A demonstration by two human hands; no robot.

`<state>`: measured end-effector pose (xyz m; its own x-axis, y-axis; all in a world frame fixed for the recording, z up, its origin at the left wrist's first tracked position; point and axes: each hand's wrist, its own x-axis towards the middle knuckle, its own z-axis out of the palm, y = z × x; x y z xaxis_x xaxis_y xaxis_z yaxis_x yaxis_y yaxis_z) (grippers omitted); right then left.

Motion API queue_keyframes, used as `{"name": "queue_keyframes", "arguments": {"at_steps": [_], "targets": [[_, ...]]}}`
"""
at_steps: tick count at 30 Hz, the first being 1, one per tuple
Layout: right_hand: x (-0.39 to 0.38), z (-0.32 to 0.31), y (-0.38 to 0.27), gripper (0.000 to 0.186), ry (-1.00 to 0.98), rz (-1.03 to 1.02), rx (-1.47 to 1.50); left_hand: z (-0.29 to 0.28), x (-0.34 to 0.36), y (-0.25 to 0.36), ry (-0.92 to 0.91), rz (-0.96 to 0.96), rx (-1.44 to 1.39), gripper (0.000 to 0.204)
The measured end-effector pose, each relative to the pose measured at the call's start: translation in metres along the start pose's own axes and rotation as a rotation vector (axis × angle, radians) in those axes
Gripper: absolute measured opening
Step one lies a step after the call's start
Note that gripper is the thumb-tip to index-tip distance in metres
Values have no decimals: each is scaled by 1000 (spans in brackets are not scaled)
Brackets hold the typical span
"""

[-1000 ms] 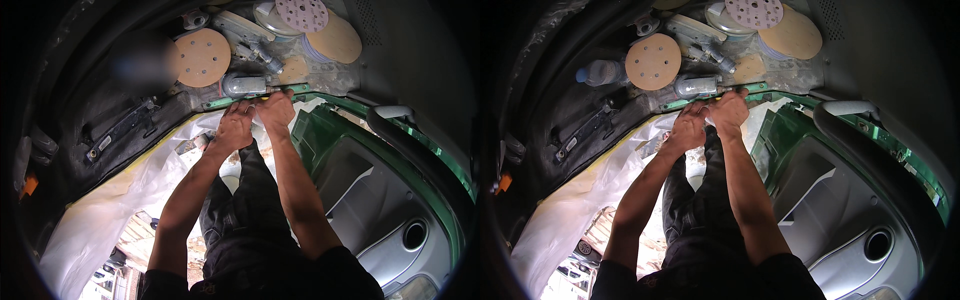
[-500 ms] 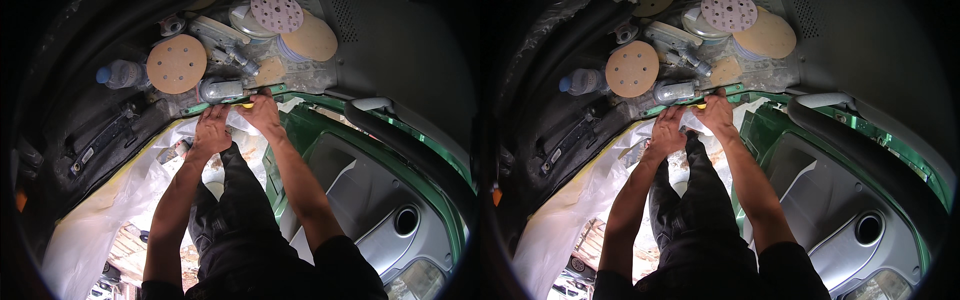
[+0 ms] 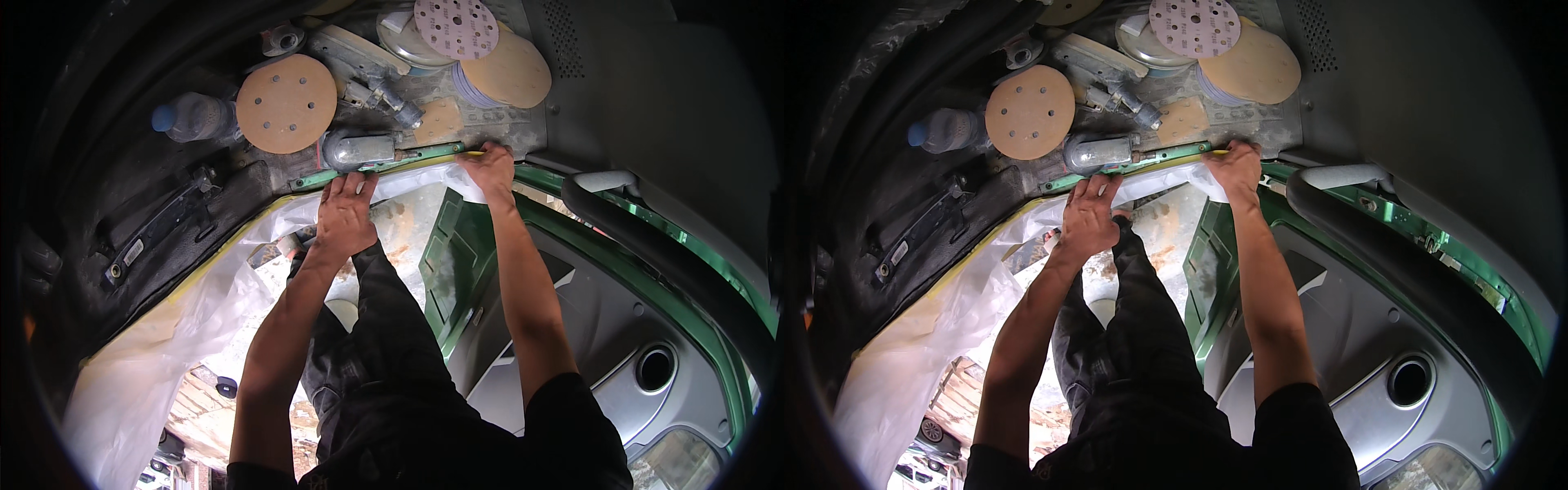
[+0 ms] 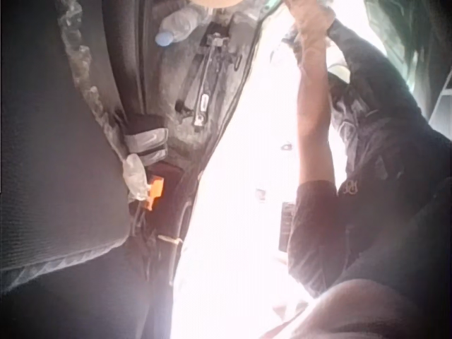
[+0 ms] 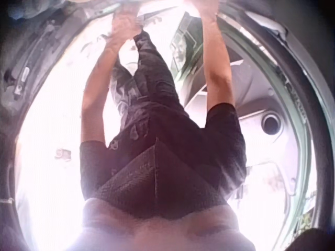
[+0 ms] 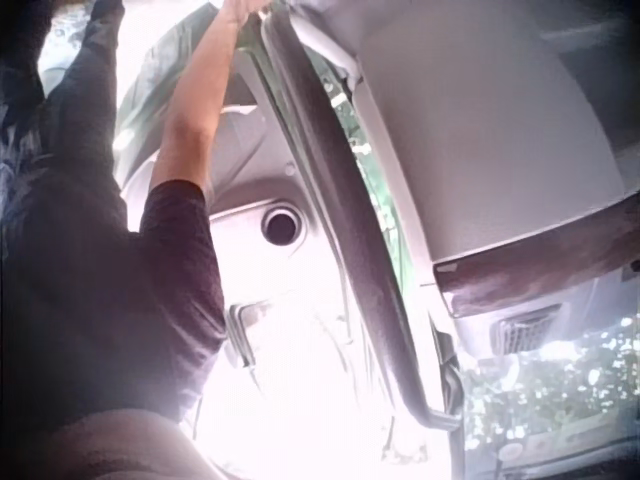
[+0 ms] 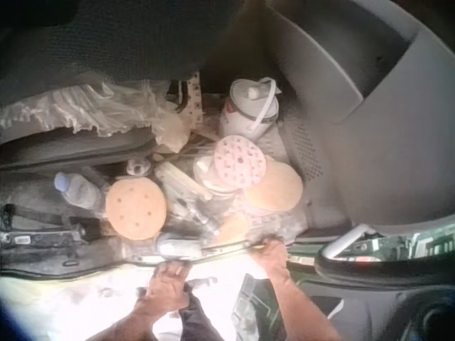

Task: The person applies masking tape along the interior door frame and roofline of a green vehicle, then secures a large plastic sheet over the cabin to protect surfaces. The person uses both hands to smooth the tape and adjust the plastic sheet.

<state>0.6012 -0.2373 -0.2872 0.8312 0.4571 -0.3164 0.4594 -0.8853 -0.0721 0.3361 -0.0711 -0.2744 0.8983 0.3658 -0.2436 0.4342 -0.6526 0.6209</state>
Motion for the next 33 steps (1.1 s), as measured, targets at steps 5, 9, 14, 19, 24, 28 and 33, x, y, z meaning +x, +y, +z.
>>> {"name": "queue_keyframes", "arguments": {"at_steps": [5, 9, 14, 19, 24, 28, 33], "targets": [[12, 3, 3, 51, -23, 1, -18, 11, 9, 21, 15, -95, 160, 62], [32, 13, 13, 44, -182, 56, -5, 32, 23, 57, -114, -146, 476, 63], [52, 75, 81, 26, -25, -382, -175, 48, 52, 80, -76, 11, 205, 61], [35, 44, 56, 34, 74, -617, -194, 67, 74, 88, -16, 133, -60, 59], [19, 24, 21, 28, 77, -228, 78, 77, 82, 83, 93, 178, -327, 48], [8, 0, 17, 37, -24, -140, 201, 78, 79, 74, 101, 189, -268, 32], [-6, -37, 54, 51, -69, -112, 98, 75, 82, 69, -84, 119, -306, 20]]}}
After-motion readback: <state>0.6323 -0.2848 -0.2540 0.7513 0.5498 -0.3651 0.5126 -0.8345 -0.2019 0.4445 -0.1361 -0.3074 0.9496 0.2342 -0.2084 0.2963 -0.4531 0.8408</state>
